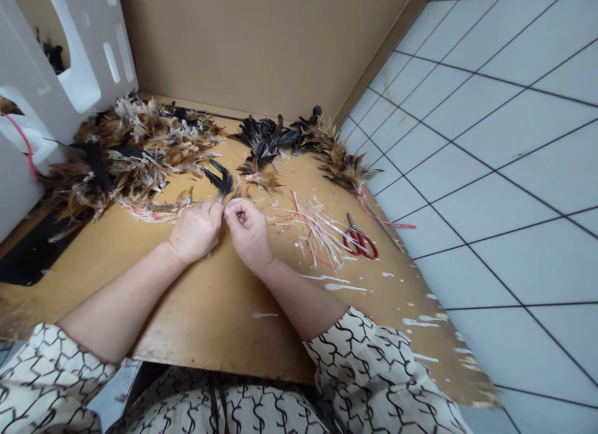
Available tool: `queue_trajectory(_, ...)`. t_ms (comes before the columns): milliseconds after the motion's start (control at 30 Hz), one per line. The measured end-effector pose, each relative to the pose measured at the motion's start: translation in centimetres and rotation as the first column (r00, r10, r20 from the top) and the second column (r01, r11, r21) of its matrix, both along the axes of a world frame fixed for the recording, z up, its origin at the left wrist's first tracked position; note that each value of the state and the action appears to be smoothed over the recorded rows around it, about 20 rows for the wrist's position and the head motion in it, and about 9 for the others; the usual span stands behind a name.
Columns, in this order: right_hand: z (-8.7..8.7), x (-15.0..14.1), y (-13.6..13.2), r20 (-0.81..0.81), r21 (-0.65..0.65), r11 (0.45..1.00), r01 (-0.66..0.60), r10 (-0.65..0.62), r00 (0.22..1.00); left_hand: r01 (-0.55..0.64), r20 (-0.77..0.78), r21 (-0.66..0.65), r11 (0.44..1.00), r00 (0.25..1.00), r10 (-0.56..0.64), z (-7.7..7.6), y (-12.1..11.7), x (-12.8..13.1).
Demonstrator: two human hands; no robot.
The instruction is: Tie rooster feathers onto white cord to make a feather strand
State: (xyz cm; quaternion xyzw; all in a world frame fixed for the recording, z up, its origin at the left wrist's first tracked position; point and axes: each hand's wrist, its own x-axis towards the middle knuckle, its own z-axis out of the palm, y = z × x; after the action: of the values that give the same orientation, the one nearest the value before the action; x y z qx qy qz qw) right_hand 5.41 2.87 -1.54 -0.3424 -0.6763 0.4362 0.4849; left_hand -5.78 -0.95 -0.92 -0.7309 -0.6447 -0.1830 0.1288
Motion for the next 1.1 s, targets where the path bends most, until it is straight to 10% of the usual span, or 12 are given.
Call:
queue_trajectory(200, -0.6, -0.6, 0.2, -0.183, -0.26, 0.964, -0.051, 0.003, 0.983, -0.024, 0.04, 0.038, 0.999, 0.999, 0.023, -0.7, 0.1, 0.2)
queue_trajectory(433, -0.5, -0.1, 1.4, -0.405, -0.527, 0.821, -0.221, -0.015, 0.914, 0.045, 0.523, 0.092, 0.995, 0.848, -0.087, -1.4, 0.4, 0.4)
queue_trajectory(633, -0.3, 0.7, 2.3, -0.499, -0.569, 0.724, -0.391, 0.075, 0.864, 0.159, 0.753, 0.129, 0.979, 0.626, -0.201, -1.1, 0.6, 0.1)
queue_trajectory(1100, -0.5, 1.0, 2.6, -0.365, -0.543, 0.72, -0.432, 0.261, 0.894, 0.217, 0.786, -0.116, 0.969, 0.617, -0.045, -0.4, 1.2, -1.5)
